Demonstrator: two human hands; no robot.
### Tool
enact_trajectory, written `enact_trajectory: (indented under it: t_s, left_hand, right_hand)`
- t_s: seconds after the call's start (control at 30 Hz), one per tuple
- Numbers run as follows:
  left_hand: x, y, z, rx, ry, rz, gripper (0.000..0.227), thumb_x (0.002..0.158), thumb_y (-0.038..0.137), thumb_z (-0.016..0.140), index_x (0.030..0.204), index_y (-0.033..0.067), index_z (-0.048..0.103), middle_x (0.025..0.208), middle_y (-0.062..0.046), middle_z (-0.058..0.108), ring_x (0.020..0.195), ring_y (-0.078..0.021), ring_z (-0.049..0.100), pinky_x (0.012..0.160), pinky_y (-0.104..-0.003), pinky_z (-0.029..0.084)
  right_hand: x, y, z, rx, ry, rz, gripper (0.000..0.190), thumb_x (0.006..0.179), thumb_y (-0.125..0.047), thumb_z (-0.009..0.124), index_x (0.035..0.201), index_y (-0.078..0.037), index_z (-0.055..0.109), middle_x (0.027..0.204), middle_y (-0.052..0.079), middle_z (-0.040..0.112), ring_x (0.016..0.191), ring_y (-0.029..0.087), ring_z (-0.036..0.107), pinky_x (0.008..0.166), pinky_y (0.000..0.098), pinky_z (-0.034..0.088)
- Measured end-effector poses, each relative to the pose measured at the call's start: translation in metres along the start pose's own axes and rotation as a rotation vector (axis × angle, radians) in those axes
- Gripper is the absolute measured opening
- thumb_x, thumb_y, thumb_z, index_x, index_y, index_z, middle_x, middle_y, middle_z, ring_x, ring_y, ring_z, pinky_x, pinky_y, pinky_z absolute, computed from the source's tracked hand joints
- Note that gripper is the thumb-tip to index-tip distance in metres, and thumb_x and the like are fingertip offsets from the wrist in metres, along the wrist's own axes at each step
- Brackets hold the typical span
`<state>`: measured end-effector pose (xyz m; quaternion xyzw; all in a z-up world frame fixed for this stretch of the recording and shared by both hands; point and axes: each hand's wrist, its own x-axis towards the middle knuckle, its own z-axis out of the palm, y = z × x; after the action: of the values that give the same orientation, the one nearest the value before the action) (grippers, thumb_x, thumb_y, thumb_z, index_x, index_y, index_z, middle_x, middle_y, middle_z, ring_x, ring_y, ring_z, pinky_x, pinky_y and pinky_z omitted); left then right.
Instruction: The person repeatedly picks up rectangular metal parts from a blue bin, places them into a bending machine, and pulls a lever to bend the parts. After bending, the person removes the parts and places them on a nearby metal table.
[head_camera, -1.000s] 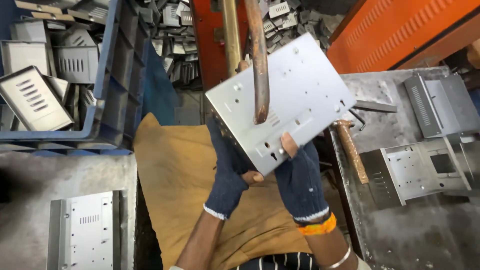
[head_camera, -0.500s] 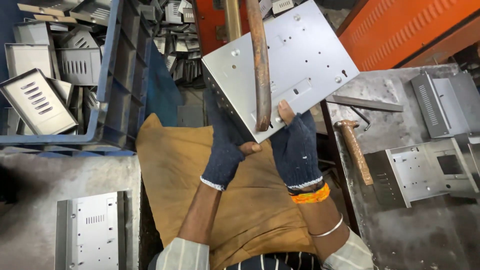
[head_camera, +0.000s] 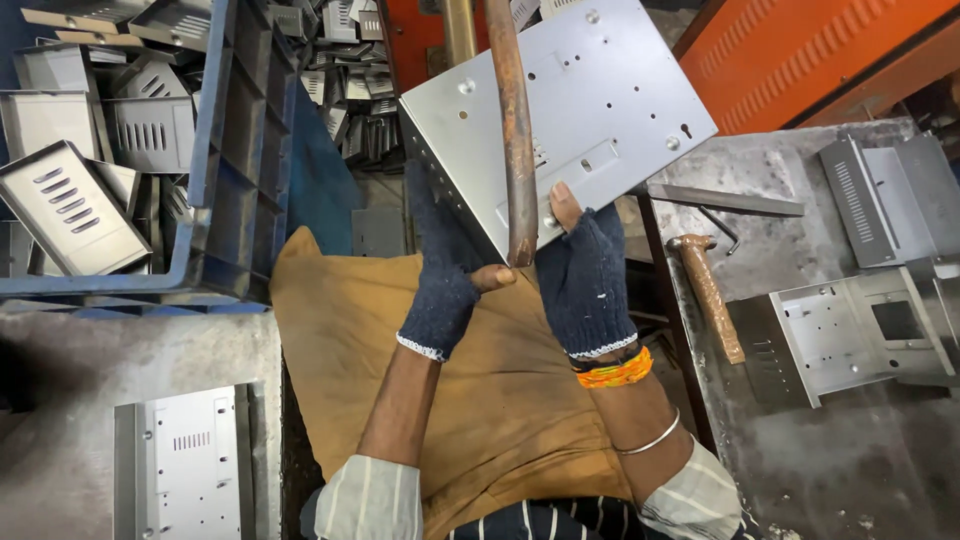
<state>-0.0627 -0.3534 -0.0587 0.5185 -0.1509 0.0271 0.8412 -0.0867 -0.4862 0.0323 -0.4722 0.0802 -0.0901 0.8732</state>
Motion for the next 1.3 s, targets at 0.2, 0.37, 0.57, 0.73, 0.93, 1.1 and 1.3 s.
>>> enact_trajectory:
  t_s: [0.2,0.37,0.57,0.73,0.93,1.1,1.3]
  left_hand:
    - [0.003,-0.014,-0.007,-0.028,-0.053,0.037,0.155,0.061,0.056,0.098,0.168,0.0165,-0.008,0.172,-0.011,0.02,0.158,-0.0287,0.029,0.13,-0.046,0.035]
    - [0.004,0.014,0.005,-0.2,-0.056,0.098,0.144,0.068,0.077,0.082,0.169,0.0161,-0.001,0.174,-0.008,0.016,0.161,-0.0258,0.025,0.133,-0.046,0.028]
    - [-0.022,-0.018,-0.017,-0.421,0.054,-0.251,0.101,0.091,0.066,0.059,0.164,0.0087,0.017,0.16,-0.012,0.038,0.144,-0.0271,0.042,0.12,-0.044,0.038]
    - [-0.016,-0.05,-0.059,-0.21,0.202,-0.173,0.081,0.105,0.055,0.05,0.162,0.0016,0.029,0.156,-0.012,0.046,0.138,-0.0256,0.044,0.118,-0.04,0.035]
    - [-0.02,0.036,-0.018,0.238,-0.001,0.109,0.072,0.108,0.056,0.049,0.153,-0.0008,0.048,0.162,-0.013,0.047,0.152,-0.0242,0.042,0.128,-0.039,0.03]
    - [-0.017,0.042,0.004,0.226,-0.005,0.165,0.062,0.11,0.053,0.052,0.14,0.0006,0.062,0.161,-0.013,0.051,0.151,-0.0218,0.046,0.128,-0.037,0.032]
    - [-0.02,0.008,0.009,0.219,0.188,0.012,0.049,0.104,0.046,0.056,0.123,0.0037,0.072,0.145,-0.008,0.067,0.076,-0.0085,0.049,0.062,-0.025,0.038]
  right_hand:
    - [-0.001,0.002,-0.003,-0.075,0.036,-0.016,0.034,0.098,-0.021,0.069,0.126,-0.003,0.061,0.107,0.0,0.058,0.092,0.009,0.052,0.069,0.0248,0.042]
    - [-0.002,0.001,0.001,-0.038,0.006,-0.03,0.038,0.096,-0.014,0.065,0.132,-0.004,0.057,0.119,0.0,0.062,0.105,0.008,0.059,0.088,0.0243,0.052]
    - [-0.01,-0.002,-0.021,0.058,-0.048,-0.03,0.043,0.1,-0.008,0.064,0.14,-0.003,0.052,0.123,0.004,0.06,0.11,0.016,0.06,0.094,0.0336,0.053]
    - [-0.027,-0.025,-0.035,-0.05,-0.069,0.04,0.049,0.095,-0.011,0.064,0.141,-0.002,0.052,0.13,0.009,0.063,0.119,0.021,0.062,0.102,0.0371,0.053]
    - [-0.022,-0.039,-0.056,-0.096,-0.073,0.162,0.055,0.094,-0.03,0.062,0.14,-0.001,0.055,0.129,0.01,0.067,0.116,0.022,0.064,0.098,0.0381,0.052]
    - [0.0,-0.045,-0.067,-0.153,-0.007,0.123,0.054,0.096,-0.032,0.063,0.138,0.0,0.057,0.122,0.011,0.068,0.107,0.023,0.066,0.09,0.0372,0.054]
    - [0.013,-0.053,-0.058,-0.3,-0.022,0.014,0.051,0.094,-0.026,0.064,0.138,-0.002,0.056,0.123,0.008,0.067,0.107,0.016,0.065,0.092,0.0322,0.054]
